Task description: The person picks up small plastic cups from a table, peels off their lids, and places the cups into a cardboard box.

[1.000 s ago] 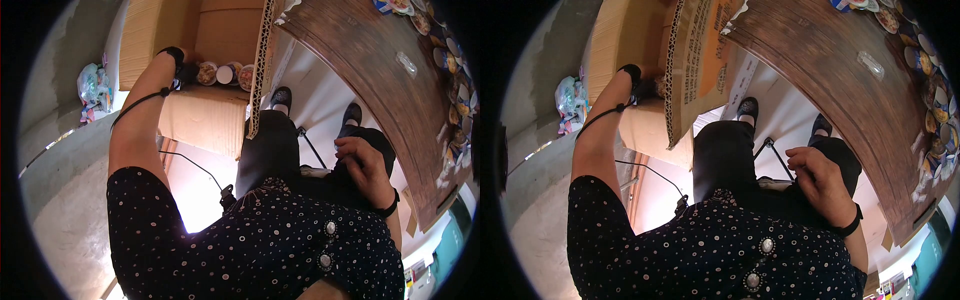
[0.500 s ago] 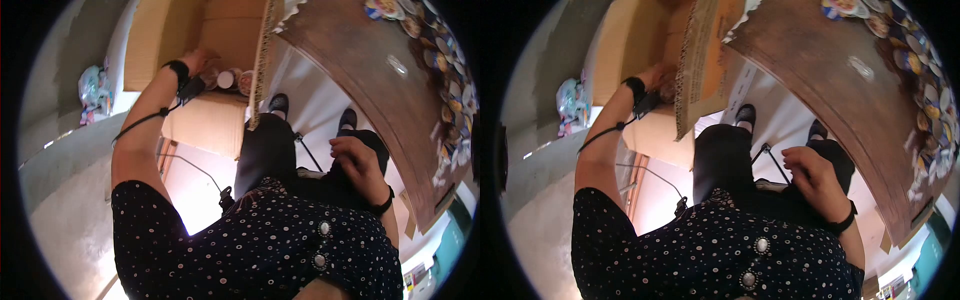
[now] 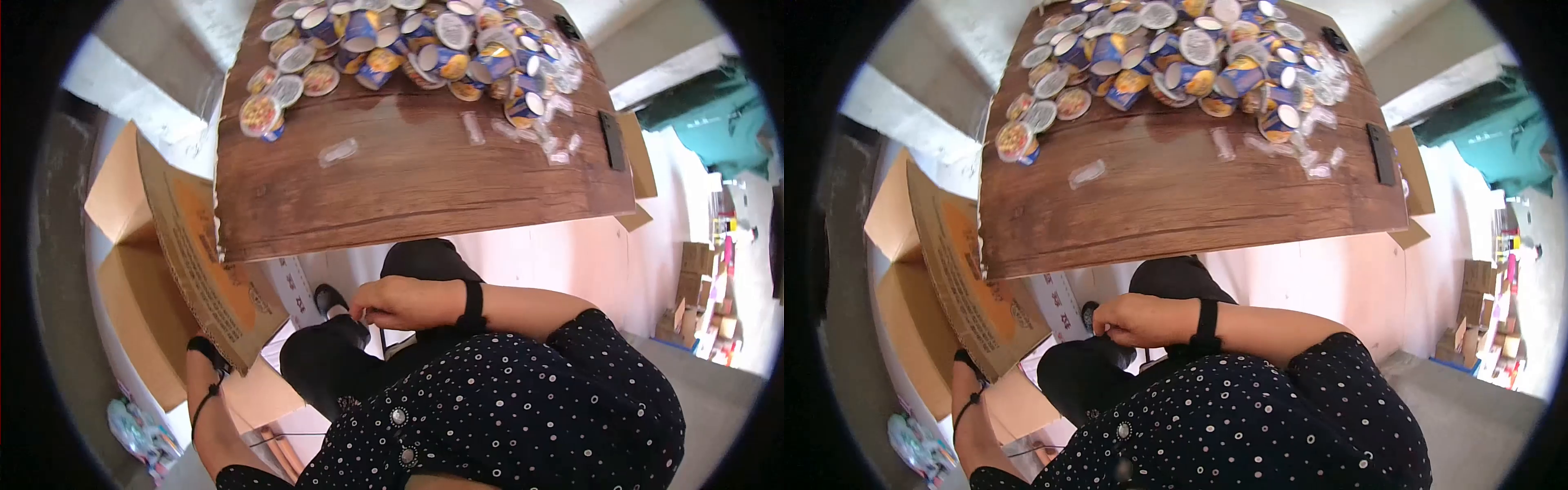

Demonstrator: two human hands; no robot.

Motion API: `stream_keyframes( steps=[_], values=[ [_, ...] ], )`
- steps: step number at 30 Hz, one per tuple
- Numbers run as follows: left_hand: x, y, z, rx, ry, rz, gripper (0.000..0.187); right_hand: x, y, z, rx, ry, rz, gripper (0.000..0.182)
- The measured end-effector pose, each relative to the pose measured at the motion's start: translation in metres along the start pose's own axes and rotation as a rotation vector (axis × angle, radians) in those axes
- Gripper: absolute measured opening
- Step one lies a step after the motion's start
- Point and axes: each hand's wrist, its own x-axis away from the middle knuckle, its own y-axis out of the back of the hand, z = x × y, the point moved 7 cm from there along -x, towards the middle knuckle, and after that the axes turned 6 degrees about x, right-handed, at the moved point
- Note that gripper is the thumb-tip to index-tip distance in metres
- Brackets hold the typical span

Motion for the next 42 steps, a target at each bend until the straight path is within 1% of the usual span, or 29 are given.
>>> stream_keyframes(
  steps=[1,5,7,9,10,12,13,14,15,16,17,19,21,23,26,27,29,30,31,32,33,34,35,36,37,38,39,40,42],
  values=[
    [-0.001,0.003,0.002,0.039,-0.004,-0.025,0.039,0.001,0.003,0.001,0.003,0.0,-0.022,0.013],
    [0.003,0.022,0.002,0.272,-0.069,-0.166,0.037,0.004,0.0,0.001,-0.024,0.001,0.019,0.015],
    [0.013,0.04,-0.012,0.399,-0.154,-0.25,0.036,0.005,0.001,0.003,-0.015,0.031,0.026,0.015],
    [0.032,0.062,-0.033,0.406,-0.247,-0.35,0.036,0.008,0.001,0.006,-0.001,0.031,0.046,0.015],
    [0.053,0.072,-0.054,0.372,-0.282,-0.396,0.035,0.008,-0.001,0.002,0.006,0.047,0.038,0.015],
    [0.095,0.089,-0.099,0.279,-0.367,-0.521,0.035,0.011,-0.004,-0.007,-0.101,0.065,0.003,0.015],
    [0.123,0.089,-0.128,0.223,-0.405,-0.635,0.034,0.014,-0.002,-0.004,-0.093,0.074,-0.007,0.015],
    [0.145,0.082,-0.157,0.218,-0.418,-0.636,0.034,0.017,0.002,-0.003,-0.181,0.048,-0.029,0.015],
    [0.171,0.076,-0.187,0.195,-0.468,-0.693,0.034,0.021,0.006,-0.003,-0.272,0.021,-0.051,0.014],
    [0.192,0.069,-0.213,0.172,-0.518,-0.749,0.033,0.025,0.01,0.002,-0.27,0.028,-0.059,0.014],
    [0.206,0.058,-0.232,0.169,-0.531,-0.747,0.033,0.032,0.024,0.009,-0.242,0.084,-0.163,0.014],
    [0.231,0.036,-0.266,0.299,-0.657,-0.753,0.031,0.05,0.05,0.015,-0.169,0.15,-0.355,0.014],
    [0.257,-0.004,-0.308,0.233,-0.705,-0.744,0.029,0.071,0.076,0.013,-0.09,0.18,-0.535,0.015],
    [0.271,-0.041,-0.339,0.167,-0.756,-0.741,0.028,0.098,0.104,-0.003,0.014,0.103,-0.694,0.017],
    [0.265,-0.105,-0.368,0.216,-0.863,-0.534,0.026,0.142,0.141,-0.04,0.18,-0.022,-0.904,0.018],
    [0.264,-0.124,-0.378,0.203,-0.868,-0.49,0.025,0.157,0.151,-0.049,0.266,-0.067,-0.947,0.018],
    [0.245,-0.158,-0.384,0.245,-0.83,-0.366,0.026,0.177,0.169,-0.08,0.232,-0.172,-1.008,0.019],
    [0.241,-0.174,-0.391,0.268,-0.841,-0.321,0.026,0.183,0.175,-0.082,0.231,-0.163,-0.993,0.019],
    [0.238,-0.19,-0.397,0.289,-0.852,-0.273,0.026,0.191,0.184,-0.085,0.235,-0.196,-1.043,0.02],
    [0.231,-0.199,-0.399,0.289,-0.847,-0.283,0.026,0.2,0.195,-0.089,0.237,-0.231,-1.099,0.02],
    [0.221,-0.213,-0.401,0.279,-0.843,-0.202,0.024,0.202,0.204,-0.089,0.232,-0.228,-1.092,0.02],
    [0.212,-0.226,-0.402,0.269,-0.835,-0.121,0.023,0.208,0.217,-0.082,0.339,-0.221,-1.167,0.024],
    [0.205,-0.234,-0.402,0.264,-0.827,-0.126,0.023,0.213,0.228,-0.075,0.445,-0.214,-1.242,0.028],
    [0.197,-0.242,-0.403,0.289,-0.803,-0.082,0.022,0.21,0.238,-0.078,0.436,-0.212,-1.237,0.028],
    [0.19,-0.249,-0.405,0.315,-0.783,-0.043,0.022,0.209,0.252,-0.075,0.526,-0.186,-1.304,0.032],
    [0.187,-0.254,-0.408,0.313,-0.778,-0.054,0.022,0.209,0.264,-0.072,0.616,-0.16,-1.37,0.037],
    [0.182,-0.261,-0.41,0.346,-0.746,-0.015,0.022,0.204,0.272,-0.064,0.723,-0.102,-1.363,0.044],
    [0.177,-0.269,-0.411,0.38,-0.716,0.024,0.022,0.199,0.281,-0.064,0.717,-0.094,-1.356,0.044],
    [0.17,-0.279,-0.41,0.358,-0.71,0.024,0.021,0.191,0.293,-0.057,0.939,-0.132,-1.355,0.046]
  ],
)
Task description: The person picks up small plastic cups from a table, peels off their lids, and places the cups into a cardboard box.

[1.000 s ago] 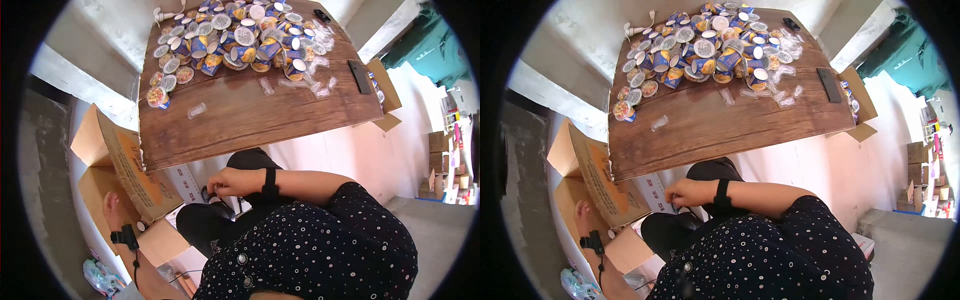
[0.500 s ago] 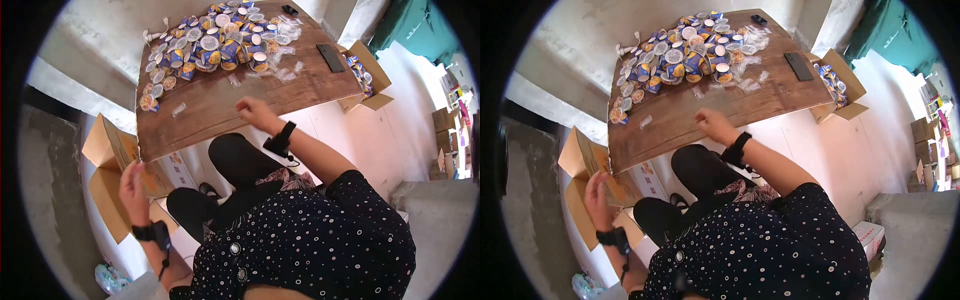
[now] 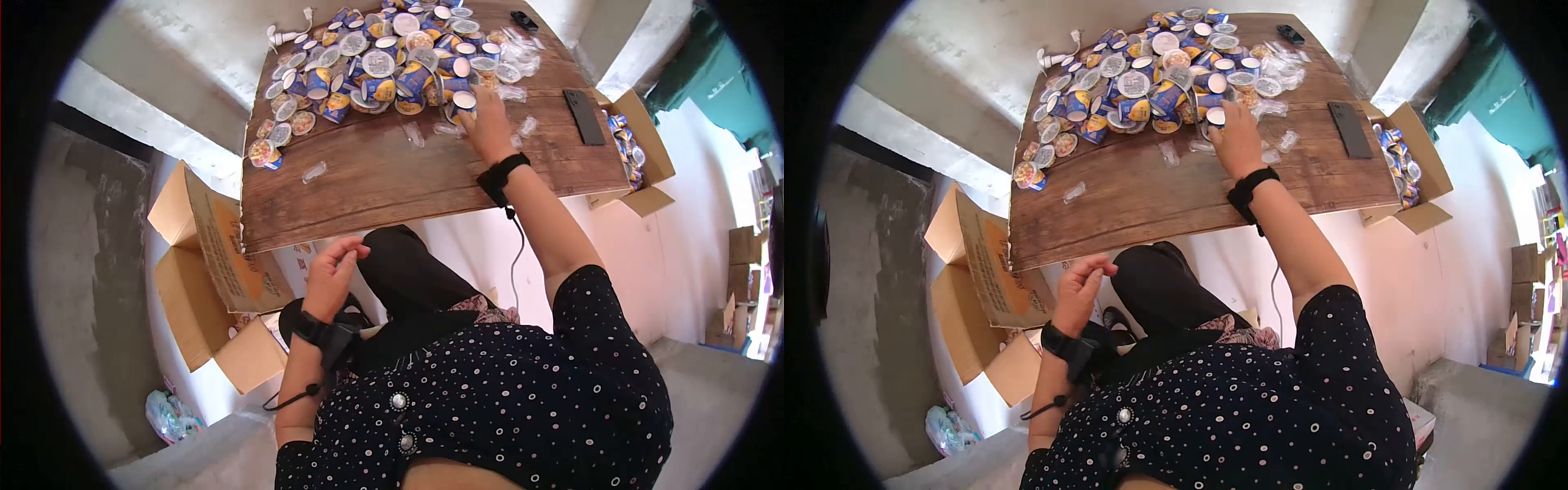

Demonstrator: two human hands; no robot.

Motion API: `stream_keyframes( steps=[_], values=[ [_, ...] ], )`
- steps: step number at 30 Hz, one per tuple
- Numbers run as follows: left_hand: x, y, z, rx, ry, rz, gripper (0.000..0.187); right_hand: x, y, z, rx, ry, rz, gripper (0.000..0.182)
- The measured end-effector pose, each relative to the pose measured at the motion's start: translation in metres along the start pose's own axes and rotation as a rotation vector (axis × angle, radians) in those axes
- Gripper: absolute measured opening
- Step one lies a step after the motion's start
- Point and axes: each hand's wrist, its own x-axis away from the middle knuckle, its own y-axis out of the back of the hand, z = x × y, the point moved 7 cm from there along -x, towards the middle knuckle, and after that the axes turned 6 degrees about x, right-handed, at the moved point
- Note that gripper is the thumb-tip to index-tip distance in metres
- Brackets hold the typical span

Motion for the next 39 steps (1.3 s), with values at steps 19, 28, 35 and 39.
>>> stream_keyframes(
  steps=[19,28,35,39],
  values=[
    [-0.003,0.001,0.025,0.158,0.107,-0.043,0.02,0.037,-0.048,-0.088,-1.274,-0.97,0.12,0.025],
    [-0.03,0.007,0.014,0.295,0.123,-0.034,0.024,0.07,-0.072,0.042,-1.916,-1.079,0.572,0.031],
    [-0.065,-0.021,0.021,0.536,0.157,-0.071,0.04,0.142,-0.082,0.176,-1.961,-1.064,1.135,0.042],
    [-0.066,-0.027,0.032,0.837,0.167,-0.034,0.04,0.14,-0.079,0.157,-1.481,-0.86,1.228,0.052]
  ],
)
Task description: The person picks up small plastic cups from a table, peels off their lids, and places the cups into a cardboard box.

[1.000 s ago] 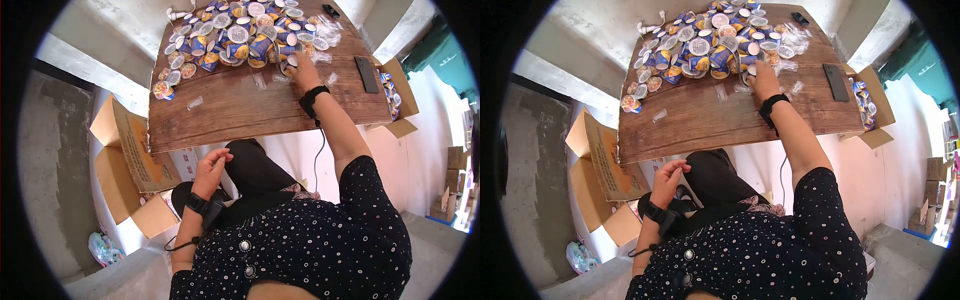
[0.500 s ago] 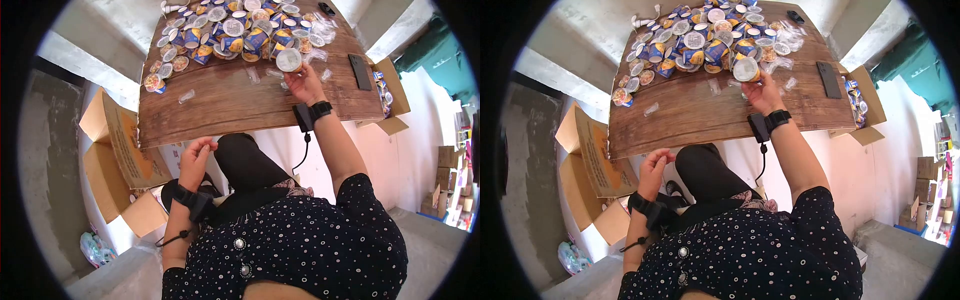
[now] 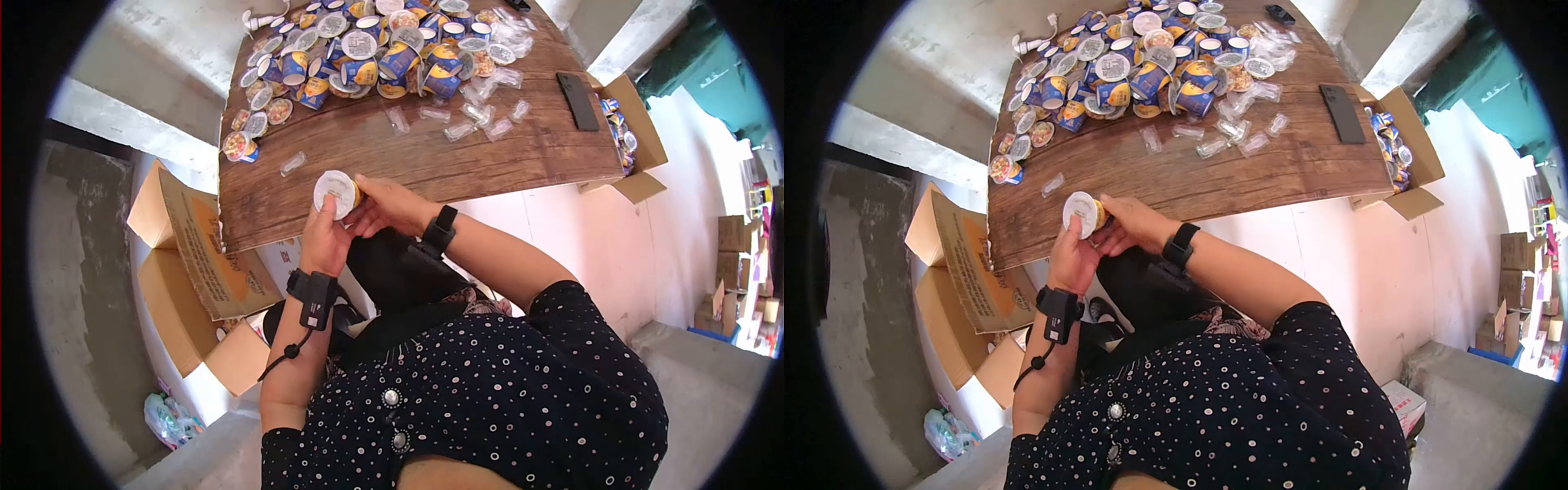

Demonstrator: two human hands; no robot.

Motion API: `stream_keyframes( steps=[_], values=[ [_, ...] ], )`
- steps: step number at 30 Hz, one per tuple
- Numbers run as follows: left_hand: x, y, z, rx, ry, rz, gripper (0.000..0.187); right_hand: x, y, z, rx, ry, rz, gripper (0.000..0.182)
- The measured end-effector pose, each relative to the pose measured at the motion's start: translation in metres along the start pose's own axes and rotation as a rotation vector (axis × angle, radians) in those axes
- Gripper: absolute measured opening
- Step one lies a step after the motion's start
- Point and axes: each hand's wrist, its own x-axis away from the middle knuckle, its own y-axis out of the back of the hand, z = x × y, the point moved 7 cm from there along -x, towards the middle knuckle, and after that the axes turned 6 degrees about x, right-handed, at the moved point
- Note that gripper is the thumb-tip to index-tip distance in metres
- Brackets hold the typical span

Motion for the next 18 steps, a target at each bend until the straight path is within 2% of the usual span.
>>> stream_keyframes(
  steps=[1,3,4,6,8,10,13,15,17,18],
  values=[
    [0.001,0.001,0.005,0.098,0.066,-0.002,0.04,0.002,0.006,0.001,-0.002,-0.003,0.001,0.052],
    [0.001,0.004,0.006,0.078,0.09,-0.042,0.038,0.005,0.029,0.007,0.325,0.062,-0.105,0.048],
    [0.001,0.008,0.007,0.058,0.111,-0.08,0.036,0.004,0.049,0.01,0.452,0.084,-0.196,0.039],
    [-0.006,0.022,0.006,0.014,0.097,-0.106,0.035,0.024,0.082,0.044,1.017,0.461,-0.483,0.029],
    [-0.012,0.034,0.0,-0.031,0.078,-0.135,0.035,0.06,0.1,0.077,1.429,0.699,-0.752,0.024],
    [-0.016,0.043,-0.009,-0.05,0.035,-0.173,0.034,0.08,0.124,0.097,1.521,0.602,-0.881,0.024],
    [-0.025,0.053,-0.016,-0.086,0.006,-0.142,0.035,0.083,0.153,0.103,1.689,0.541,-0.963,0.019],
    [-0.028,0.057,-0.017,-0.114,0.015,-0.178,0.035,0.082,0.156,0.103,1.767,0.622,-0.935,0.017],
    [-0.031,0.069,-0.011,-0.307,0.067,-0.181,0.035,0.074,0.157,0.099,1.857,0.465,-0.893,0.015],
    [-0.032,0.07,-0.011,-0.325,0.044,-0.201,0.033,0.074,0.156,0.099,1.86,0.464,-0.9,0.015]
  ],
)
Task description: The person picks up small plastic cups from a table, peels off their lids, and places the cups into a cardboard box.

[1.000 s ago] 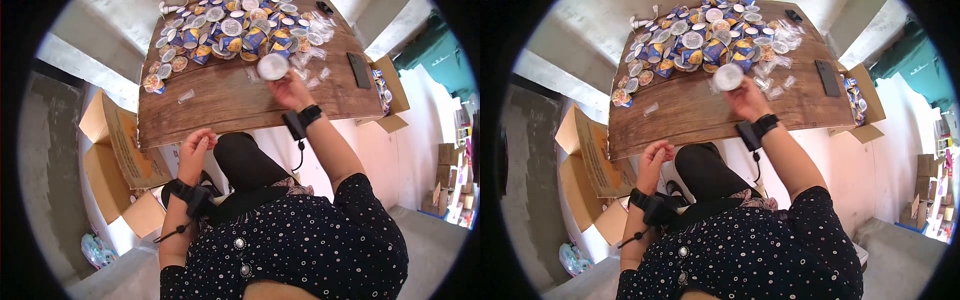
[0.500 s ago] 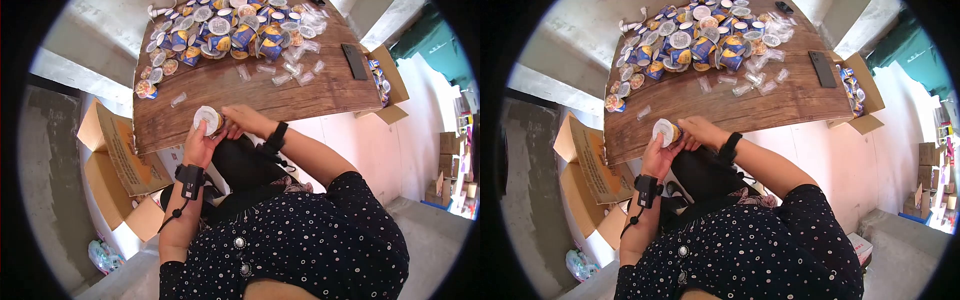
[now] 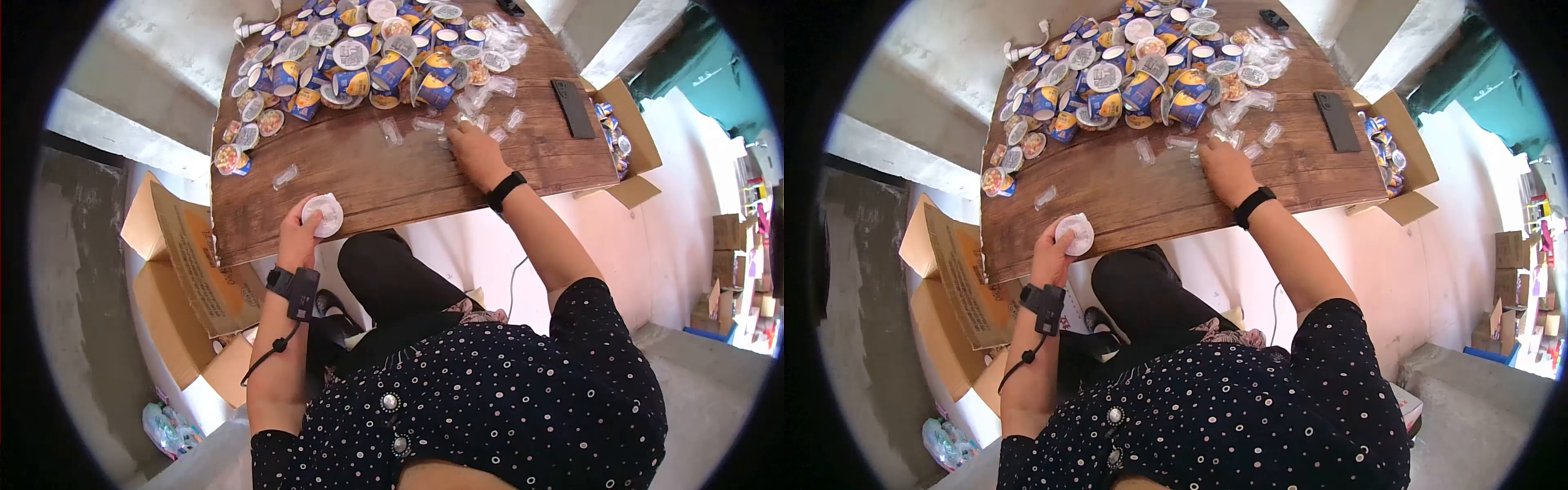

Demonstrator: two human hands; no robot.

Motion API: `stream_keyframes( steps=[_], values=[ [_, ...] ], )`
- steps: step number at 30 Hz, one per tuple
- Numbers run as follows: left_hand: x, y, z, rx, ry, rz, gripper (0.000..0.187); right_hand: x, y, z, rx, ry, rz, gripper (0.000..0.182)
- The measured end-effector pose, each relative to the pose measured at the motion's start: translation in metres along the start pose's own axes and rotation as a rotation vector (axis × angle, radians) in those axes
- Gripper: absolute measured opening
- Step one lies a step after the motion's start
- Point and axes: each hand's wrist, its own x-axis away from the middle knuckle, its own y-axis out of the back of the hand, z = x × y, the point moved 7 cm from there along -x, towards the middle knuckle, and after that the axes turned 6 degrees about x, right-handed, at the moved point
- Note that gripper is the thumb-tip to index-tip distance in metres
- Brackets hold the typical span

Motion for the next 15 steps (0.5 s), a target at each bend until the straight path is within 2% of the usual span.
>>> stream_keyframes(
  steps=[3,9,11,12,14,15],
  values=[
    [-0.007,0.01,-0.002,-0.1,-0.074,-0.086,0.031,-0.001,-0.003,0.0,-0.035,-0.059,0.005,0.013],
    [-0.008,0.019,-0.004,-0.064,-0.031,-0.139,0.027,-0.006,-0.014,-0.005,-0.244,-0.119,-0.013,0.011],
    [-0.009,0.022,-0.001,-0.03,-0.032,-0.155,0.027,-0.017,-0.004,-0.021,-0.377,-0.223,-0.136,0.016],
    [-0.009,0.023,0.001,0.004,-0.031,-0.17,0.027,-0.026,-0.003,-0.027,-0.379,-0.223,-0.133,0.016],
    [-0.009,0.022,0.002,0.002,-0.024,-0.171,0.027,-0.043,0.01,-0.056,-0.425,-0.387,-0.363,0.024],
    [-0.009,0.02,0.003,0.002,-0.019,-0.168,0.028,-0.055,0.008,-0.065,-0.426,-0.386,-0.364,0.024]
  ],
)
